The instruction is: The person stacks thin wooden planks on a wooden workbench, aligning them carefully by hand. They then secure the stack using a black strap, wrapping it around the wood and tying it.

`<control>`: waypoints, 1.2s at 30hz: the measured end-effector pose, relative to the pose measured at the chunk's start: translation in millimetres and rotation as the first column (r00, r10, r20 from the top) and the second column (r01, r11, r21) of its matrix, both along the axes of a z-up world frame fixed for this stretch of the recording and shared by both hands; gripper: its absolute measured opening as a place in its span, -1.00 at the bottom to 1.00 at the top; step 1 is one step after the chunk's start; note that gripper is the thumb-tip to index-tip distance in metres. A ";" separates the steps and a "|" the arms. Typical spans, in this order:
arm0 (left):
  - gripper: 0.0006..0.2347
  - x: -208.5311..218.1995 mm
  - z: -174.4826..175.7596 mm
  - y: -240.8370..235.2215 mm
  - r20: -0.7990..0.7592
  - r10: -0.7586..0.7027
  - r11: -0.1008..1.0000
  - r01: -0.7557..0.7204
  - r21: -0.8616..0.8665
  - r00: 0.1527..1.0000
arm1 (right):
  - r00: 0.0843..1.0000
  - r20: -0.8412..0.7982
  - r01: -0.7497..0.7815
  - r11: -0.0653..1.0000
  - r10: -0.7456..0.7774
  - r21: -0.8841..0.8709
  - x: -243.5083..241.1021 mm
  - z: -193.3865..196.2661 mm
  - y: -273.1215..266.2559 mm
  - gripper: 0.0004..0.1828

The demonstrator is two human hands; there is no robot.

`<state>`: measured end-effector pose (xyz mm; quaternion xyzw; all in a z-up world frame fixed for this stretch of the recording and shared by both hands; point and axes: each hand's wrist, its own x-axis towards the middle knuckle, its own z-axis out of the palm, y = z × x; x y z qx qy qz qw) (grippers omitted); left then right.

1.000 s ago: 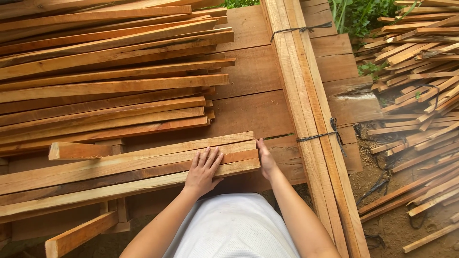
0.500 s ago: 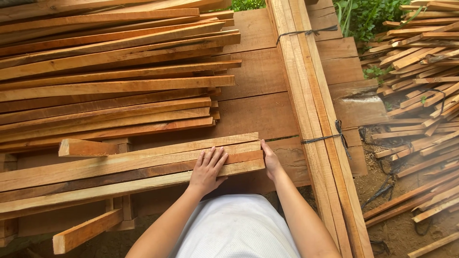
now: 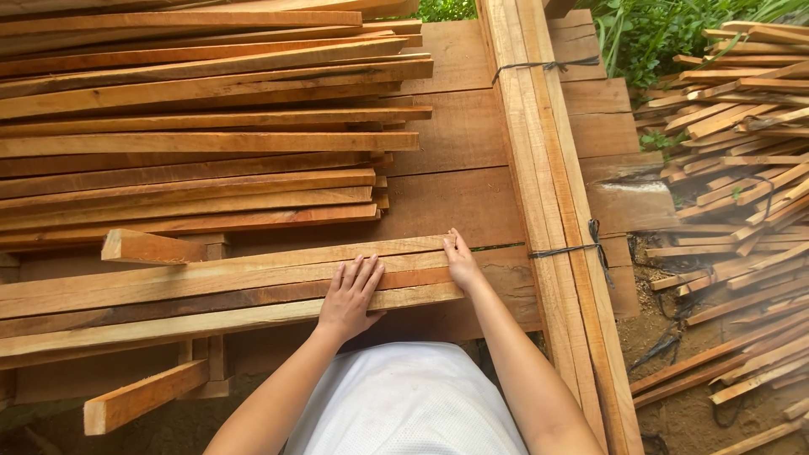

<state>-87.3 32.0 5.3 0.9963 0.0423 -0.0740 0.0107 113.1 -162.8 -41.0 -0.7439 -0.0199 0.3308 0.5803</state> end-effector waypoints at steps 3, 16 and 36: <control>0.00 -0.2 -2.2 1.5 -0.015 0.002 1.000 -0.002 -0.019 1.000 | 0.994 0.065 -0.081 0.991 0.088 -0.111 7.1 -36.9 -7.5 -0.31; -0.03 -7.2 24.2 31.7 -0.009 0.097 0.973 -0.097 -0.210 0.995 | 0.644 0.615 -0.136 0.859 0.455 -0.493 -45.6 71.1 41.9 -0.42; -0.31 -113.6 -2.1 284.7 -0.471 0.129 0.876 -0.323 -0.359 0.873 | 0.567 0.490 -0.225 0.697 0.662 -0.681 -251.5 71.5 261.7 -0.17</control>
